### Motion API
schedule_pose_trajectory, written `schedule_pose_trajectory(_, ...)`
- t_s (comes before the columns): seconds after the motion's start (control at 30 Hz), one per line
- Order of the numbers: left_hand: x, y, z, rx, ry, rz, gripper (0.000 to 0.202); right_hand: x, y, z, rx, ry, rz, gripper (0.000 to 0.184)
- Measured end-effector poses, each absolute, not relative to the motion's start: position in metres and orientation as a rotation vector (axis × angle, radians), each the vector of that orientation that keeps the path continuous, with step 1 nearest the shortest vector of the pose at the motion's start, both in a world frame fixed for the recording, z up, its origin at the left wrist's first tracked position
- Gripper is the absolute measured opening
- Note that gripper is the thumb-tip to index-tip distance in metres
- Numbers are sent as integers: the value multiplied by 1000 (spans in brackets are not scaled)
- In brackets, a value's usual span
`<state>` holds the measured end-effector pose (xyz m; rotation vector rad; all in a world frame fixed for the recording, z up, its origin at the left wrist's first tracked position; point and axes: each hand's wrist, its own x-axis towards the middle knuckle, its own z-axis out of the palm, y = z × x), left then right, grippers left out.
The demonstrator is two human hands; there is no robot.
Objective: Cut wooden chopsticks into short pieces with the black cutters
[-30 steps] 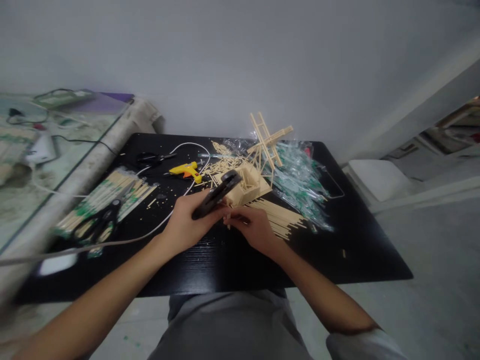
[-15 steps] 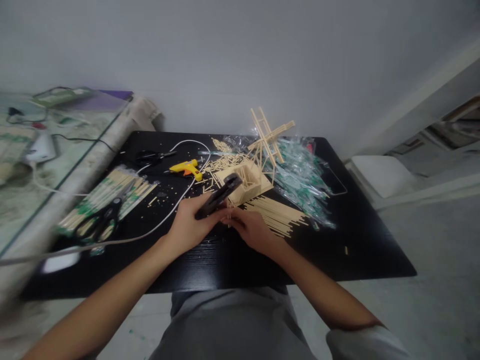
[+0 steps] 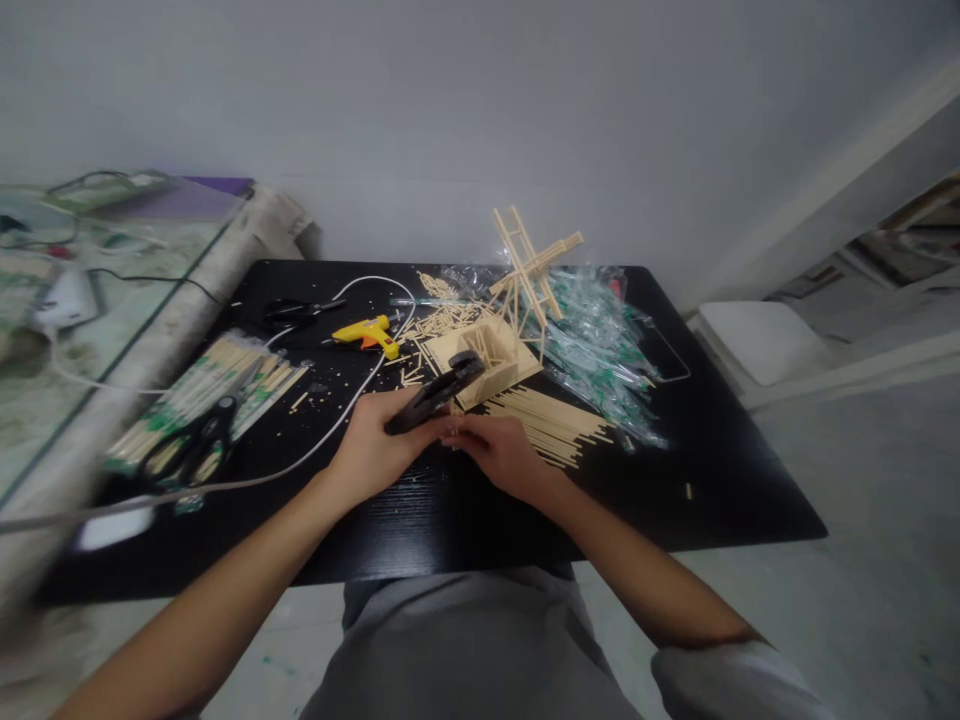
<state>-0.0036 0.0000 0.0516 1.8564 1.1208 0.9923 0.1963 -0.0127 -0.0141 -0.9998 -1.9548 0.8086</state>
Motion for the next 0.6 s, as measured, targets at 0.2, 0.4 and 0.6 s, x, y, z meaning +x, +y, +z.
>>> schedule_pose_trajectory(0.2,-4,4,55,1924,1053,1056,16,197,-10,-10,-1036,-2013,807,12)
schedule_pose_trajectory(0.4,-6,4,56,1954,1048,1045,17,204,-6,5,-970,-2027,900,15)
schedule_pose_trajectory(0.6,-6,4,55,1942,1072,1053,19,203,-8,3,-960,-1965,894,18)
